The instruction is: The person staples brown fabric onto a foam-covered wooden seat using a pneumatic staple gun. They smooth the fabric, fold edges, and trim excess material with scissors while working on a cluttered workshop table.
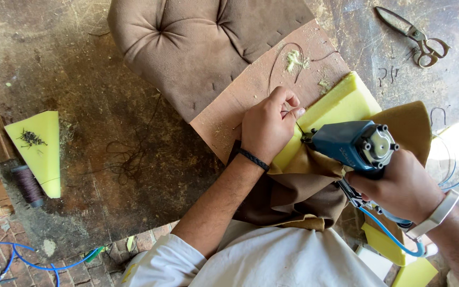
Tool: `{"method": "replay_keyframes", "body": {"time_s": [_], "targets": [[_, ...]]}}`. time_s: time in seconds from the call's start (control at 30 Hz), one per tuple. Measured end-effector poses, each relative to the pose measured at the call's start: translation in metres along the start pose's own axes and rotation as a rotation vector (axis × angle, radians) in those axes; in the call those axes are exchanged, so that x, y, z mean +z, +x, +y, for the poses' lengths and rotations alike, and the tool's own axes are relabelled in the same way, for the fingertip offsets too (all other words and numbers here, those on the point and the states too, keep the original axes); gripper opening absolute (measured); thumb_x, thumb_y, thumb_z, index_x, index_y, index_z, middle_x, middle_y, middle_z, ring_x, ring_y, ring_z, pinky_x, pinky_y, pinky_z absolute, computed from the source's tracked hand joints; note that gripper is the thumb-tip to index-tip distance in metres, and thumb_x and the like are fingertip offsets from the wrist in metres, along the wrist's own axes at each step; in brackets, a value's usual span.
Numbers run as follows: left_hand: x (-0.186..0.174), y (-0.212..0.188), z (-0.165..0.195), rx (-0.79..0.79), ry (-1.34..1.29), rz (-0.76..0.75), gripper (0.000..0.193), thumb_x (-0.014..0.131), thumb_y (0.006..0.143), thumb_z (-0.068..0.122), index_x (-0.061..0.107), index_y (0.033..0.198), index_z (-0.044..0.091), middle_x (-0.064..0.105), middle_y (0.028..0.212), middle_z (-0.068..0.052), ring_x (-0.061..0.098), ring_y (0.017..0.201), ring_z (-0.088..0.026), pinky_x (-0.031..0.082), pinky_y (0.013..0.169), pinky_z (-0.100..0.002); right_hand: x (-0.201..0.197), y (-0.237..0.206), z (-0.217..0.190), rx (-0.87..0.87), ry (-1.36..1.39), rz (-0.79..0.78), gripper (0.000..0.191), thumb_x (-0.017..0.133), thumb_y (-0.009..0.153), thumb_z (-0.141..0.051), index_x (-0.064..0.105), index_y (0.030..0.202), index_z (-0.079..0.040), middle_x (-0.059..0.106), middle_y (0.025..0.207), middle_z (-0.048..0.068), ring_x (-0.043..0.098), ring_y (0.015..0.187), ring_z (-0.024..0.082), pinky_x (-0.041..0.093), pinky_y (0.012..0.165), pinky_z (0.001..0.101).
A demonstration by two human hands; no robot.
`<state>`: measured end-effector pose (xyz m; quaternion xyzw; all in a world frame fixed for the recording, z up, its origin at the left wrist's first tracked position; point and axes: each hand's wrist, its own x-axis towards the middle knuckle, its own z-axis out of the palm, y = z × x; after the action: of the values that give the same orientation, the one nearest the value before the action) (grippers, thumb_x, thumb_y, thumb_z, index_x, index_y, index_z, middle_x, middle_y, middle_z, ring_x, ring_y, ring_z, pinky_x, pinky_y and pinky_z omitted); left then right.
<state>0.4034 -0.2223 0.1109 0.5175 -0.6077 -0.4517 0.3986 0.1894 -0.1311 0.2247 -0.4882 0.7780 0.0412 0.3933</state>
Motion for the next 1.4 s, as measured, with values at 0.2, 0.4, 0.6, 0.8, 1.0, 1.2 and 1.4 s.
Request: {"method": "replay_keyframes", "body": {"time_s": [0.2,0.4,0.6,0.8,1.0,1.2,1.4], "targets": [[-0.002,0.000,-0.002,0.048,-0.017,0.021,0.021,0.078,0.088,0.023,0.062,0.099,0.013,0.073,0.081,-0.004,0.075,0.074,-0.021,0.058,0.062,-0.036,0.003,0.002,-0.018,-0.131,-0.133,0.073,0.029,0.083,0.075,-0.020,0.071,0.097,-0.006,0.070,0.076,0.011,0.069,0.068,0.027,0.059,0.065,0.0419],[-0.004,0.000,-0.003,0.091,-0.018,0.003,0.021,0.077,0.089,0.022,0.061,0.099,0.012,0.074,0.087,-0.004,0.074,0.075,-0.022,0.057,0.063,-0.036,-0.002,0.018,0.018,0.086,-0.099,-0.030,0.024,0.084,0.082,-0.009,0.070,0.099,0.000,0.069,0.078,0.017,0.069,0.065,0.028,0.060,0.060,0.0418],[0.000,0.002,-0.002,0.068,0.031,0.021,0.020,0.076,0.090,0.020,0.059,0.096,0.012,0.073,0.086,-0.002,0.074,0.075,-0.023,0.056,0.065,-0.037,0.002,0.011,0.045,-0.122,0.426,0.008,0.035,0.078,0.079,-0.005,0.075,0.114,-0.003,0.075,0.072,0.010,0.068,0.054,0.019,0.057,0.048,0.0363],[0.003,0.002,0.002,0.042,0.112,0.000,0.018,0.076,0.090,0.023,0.059,0.092,0.015,0.072,0.083,-0.004,0.072,0.077,-0.029,0.053,0.063,-0.043,0.004,0.000,0.016,0.047,0.040,0.038,0.019,0.082,0.082,-0.013,0.075,0.096,-0.003,0.072,0.064,0.011,0.070,0.054,0.020,0.056,0.051,0.0350],[0.000,0.004,0.005,0.058,0.119,-0.015,0.021,0.076,0.087,0.025,0.057,0.089,0.015,0.069,0.079,-0.004,0.070,0.075,-0.030,0.052,0.061,-0.043,0.005,-0.005,-0.027,0.093,-0.086,0.052,0.022,0.080,0.082,-0.022,0.076,0.087,-0.001,0.070,0.063,0.011,0.071,0.055,0.024,0.059,0.054,0.0407],[0.000,0.005,0.005,0.037,0.105,-0.010,0.015,0.074,0.092,0.023,0.061,0.092,0.016,0.071,0.081,-0.004,0.071,0.077,-0.029,0.053,0.063,-0.043,-0.001,-0.007,-0.064,-0.017,-0.352,0.062,0.030,0.082,0.080,-0.030,0.076,0.091,-0.002,0.073,0.067,0.015,0.073,0.061,0.028,0.058,0.065,0.0413],[-0.004,0.007,0.001,0.081,0.152,0.026,0.022,0.078,0.086,0.027,0.061,0.090,0.013,0.071,0.078,-0.003,0.071,0.072,-0.028,0.053,0.062,-0.042,-0.003,0.007,0.002,0.037,-0.131,-0.008,0.027,0.083,0.081,-0.028,0.074,0.093,-0.005,0.072,0.070,0.015,0.070,0.056,0.026,0.057,0.058,0.0437]]}}
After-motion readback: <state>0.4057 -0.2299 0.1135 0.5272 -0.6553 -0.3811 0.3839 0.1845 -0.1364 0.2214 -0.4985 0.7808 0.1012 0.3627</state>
